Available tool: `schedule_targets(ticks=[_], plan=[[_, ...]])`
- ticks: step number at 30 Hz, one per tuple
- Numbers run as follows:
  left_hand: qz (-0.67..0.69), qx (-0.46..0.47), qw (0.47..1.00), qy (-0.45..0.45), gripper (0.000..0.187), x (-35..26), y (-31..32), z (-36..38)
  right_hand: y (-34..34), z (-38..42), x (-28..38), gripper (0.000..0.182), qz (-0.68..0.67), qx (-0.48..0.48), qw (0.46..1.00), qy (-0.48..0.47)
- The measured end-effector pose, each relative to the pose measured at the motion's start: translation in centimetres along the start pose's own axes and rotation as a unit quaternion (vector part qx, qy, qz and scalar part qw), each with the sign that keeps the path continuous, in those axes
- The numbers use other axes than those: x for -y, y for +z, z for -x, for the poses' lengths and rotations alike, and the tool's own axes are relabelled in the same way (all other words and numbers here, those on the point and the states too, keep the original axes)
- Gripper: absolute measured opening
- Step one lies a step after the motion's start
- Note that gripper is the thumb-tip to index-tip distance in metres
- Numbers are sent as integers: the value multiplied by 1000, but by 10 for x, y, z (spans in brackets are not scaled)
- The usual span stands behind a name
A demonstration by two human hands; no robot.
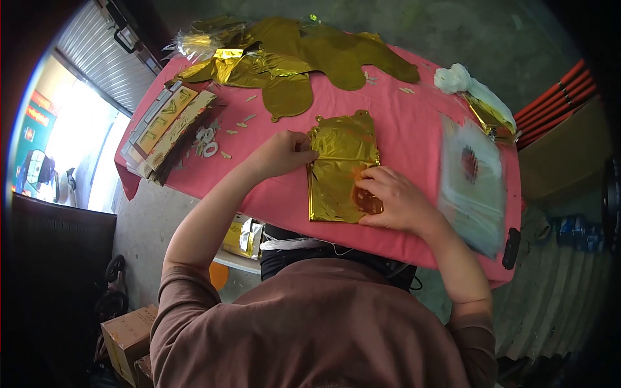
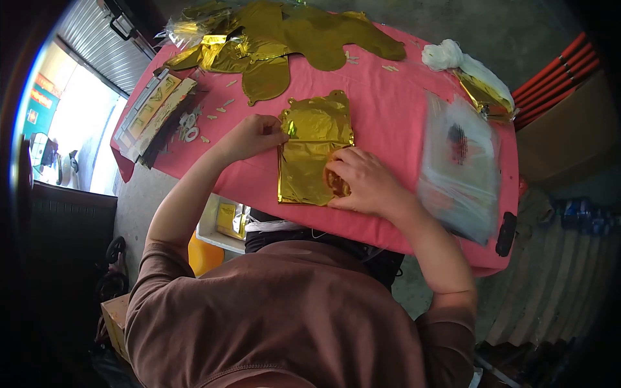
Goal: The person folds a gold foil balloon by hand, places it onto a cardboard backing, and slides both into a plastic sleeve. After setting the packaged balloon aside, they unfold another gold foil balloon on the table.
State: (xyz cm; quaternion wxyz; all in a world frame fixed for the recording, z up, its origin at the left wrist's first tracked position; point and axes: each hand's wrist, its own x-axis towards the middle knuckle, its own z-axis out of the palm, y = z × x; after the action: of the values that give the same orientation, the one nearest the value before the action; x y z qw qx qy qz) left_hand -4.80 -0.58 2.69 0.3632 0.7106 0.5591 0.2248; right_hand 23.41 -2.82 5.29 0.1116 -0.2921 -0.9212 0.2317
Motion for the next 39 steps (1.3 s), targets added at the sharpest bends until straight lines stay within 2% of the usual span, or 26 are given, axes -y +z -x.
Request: schedule_targets(ticks=[1, 3, 4, 5, 6, 8, 9, 11, 13, 16, 18, 19, 20, 22, 24, 26, 27, 29, 33, 36, 38, 39], plan=[[-20, -4, 1000, -7, 31, -2, -1, 1, 3, 0, -2, 54, 0, 0, 1000, 1], [-40, -9, 999, -15, 31, -4, 2, 4, 11, -1, -7, 42, 17, -38, 998, -40], [-86, -101, 990, 39, 27, -5, 7, 8, 12, -1, -7, 42, 16, -39, 998, -40], [-129, -192, 968, 94, 23, -6, 12, 13, 12, -2, -7, 34, 40, -60, 996, -55], [-130, -191, 968, 95, 23, -12, 13, 19, 12, -2, -7, 26, 64, -79, 992, -69], [-166, -161, 952, 200, 16, -33, 11, 37, 15, -3, -10, 21, 77, -84, 991, -73], [-167, -161, 952, 201, 16, -40, 12, 47, 16, -4, -11, 16, 91, -87, 989, -78], [-127, -51, 946, 294, 15, -49, 18, 65, 14, -8, -10, 13, 104, -98, 986, -89], [-139, -53, 941, 303, 15, -47, 29, 76, 13, -11, -10, 10, 117, -107, 982, -100], [-159, -64, 932, 319, 16, -42, 38, 81, 7, -22, -18, 9, 67, -117, 986, -101], [-169, -50, 933, 313, 16, -37, 43, 83, -3, -32, -25, 8, -11, -132, 991, -17], [-169, -49, 933, 313, 16, -37, 44, 84, -4, -37, -26, 9, -73, -162, 982, 65], [-174, -48, 931, 317, 16, -37, 44, 84, -6, -41, -30, 9, -72, -164, 982, 64], [-181, -49, 928, 324, 15, -38, 43, 84, -11, -52, -45, 15, -81, -246, 949, 181], [-181, -53, 928, 323, 15, -38, 44, 85, -11, -49, -67, 21, -82, -244, 950, 178], [-175, -52, 930, 320, 16, -35, 45, 86, -14, -46, -71, 31, -227, -115, 914, 315], [-170, -50, 933, 314, 17, -34, 46, 86, -14, -45, -71, 31, -226, -115, 914, 316], [-170, -51, 932, 317, 17, -34, 46, 87, -15, -42, -69, 40, -343, -72, 876, 331], [-170, -52, 931, 319, 19, -33, 46, 88, -16, -50, -69, 44, -384, -23, 854, 350], [-163, -49, 932, 319, 18, -32, 46, 88, -17, -59, -68, 37, -401, 0, 845, 354], [-162, -46, 934, 316, 18, -32, 45, 88, -20, -63, -66, 26, -394, 69, 841, 365], [-160, -41, 934, 317, 18, -33, 45, 88, -18, -65, -65, 26, -395, 71, 841, 363]])
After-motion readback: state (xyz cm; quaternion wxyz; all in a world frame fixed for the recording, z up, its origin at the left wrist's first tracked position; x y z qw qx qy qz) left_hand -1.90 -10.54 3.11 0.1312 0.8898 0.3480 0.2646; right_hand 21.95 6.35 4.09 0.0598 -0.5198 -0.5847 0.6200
